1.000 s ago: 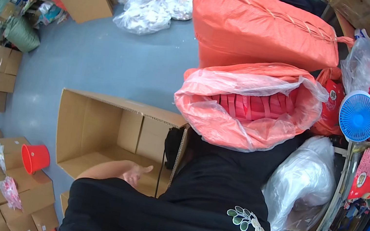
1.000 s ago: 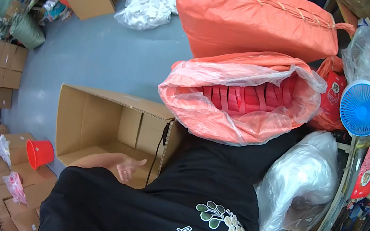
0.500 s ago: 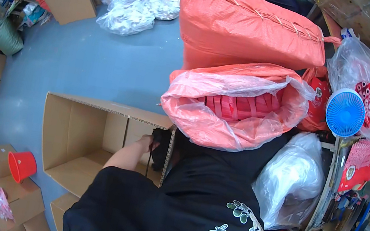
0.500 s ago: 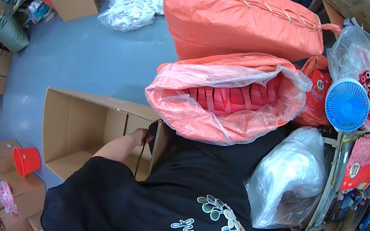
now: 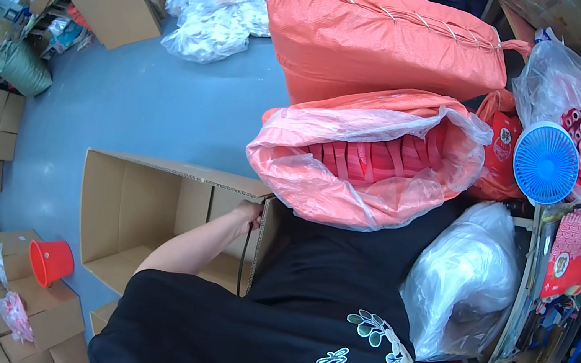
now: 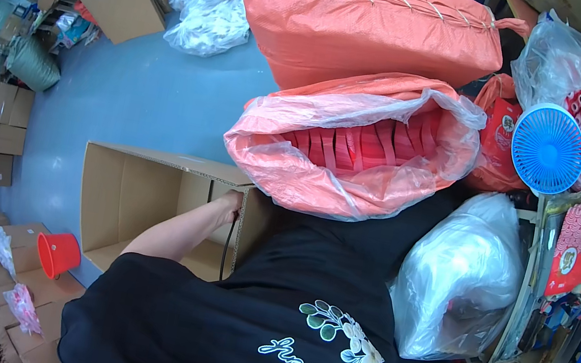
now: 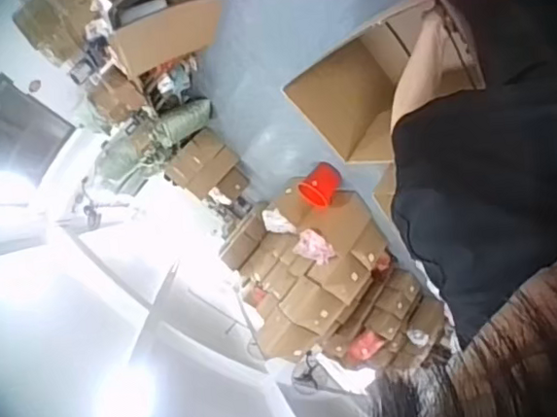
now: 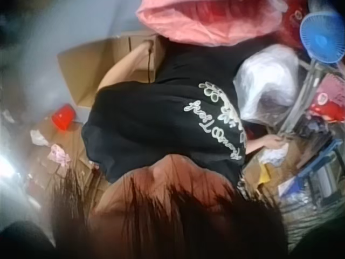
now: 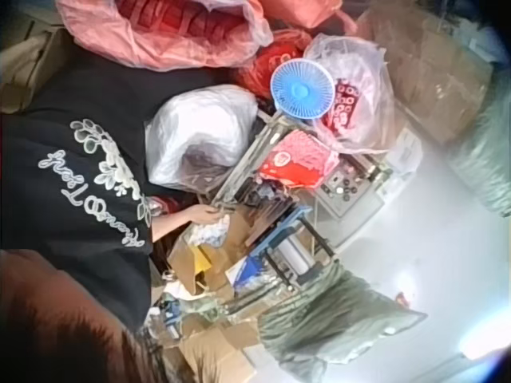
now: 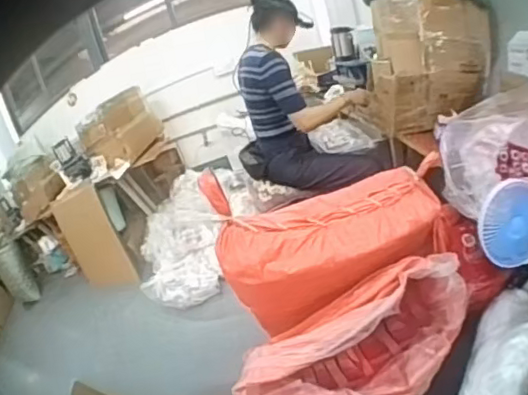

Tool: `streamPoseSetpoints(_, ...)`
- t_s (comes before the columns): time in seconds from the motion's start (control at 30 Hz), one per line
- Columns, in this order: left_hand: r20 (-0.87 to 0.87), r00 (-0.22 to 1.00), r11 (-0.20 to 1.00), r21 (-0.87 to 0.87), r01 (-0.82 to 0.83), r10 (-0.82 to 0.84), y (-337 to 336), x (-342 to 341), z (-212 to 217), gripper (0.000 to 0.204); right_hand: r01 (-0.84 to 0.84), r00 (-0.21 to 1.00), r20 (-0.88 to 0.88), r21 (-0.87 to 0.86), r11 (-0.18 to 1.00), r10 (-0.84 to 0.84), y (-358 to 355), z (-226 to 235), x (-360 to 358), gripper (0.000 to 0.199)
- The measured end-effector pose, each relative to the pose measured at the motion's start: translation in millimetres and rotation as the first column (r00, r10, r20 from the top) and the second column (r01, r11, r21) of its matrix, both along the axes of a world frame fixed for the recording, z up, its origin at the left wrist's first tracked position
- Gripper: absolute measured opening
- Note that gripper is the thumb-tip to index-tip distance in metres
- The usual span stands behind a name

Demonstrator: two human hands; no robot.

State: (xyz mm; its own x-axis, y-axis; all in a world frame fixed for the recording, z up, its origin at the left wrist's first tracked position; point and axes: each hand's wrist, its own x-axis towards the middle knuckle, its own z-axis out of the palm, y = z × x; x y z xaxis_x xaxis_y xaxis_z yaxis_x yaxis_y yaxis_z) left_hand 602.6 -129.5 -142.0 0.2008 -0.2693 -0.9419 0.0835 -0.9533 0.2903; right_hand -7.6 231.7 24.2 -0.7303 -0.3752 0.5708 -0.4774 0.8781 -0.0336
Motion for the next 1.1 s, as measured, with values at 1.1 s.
streamPoseSetpoints(1.1,-0.425,-0.756,-0.760,-0.206,0.617,-0.498,-108.9,-136.3,174.1,0.040,0.006,0.999,0.033,-0.576,0.818,0.016,-33.2,33.2,49.0,0.027)
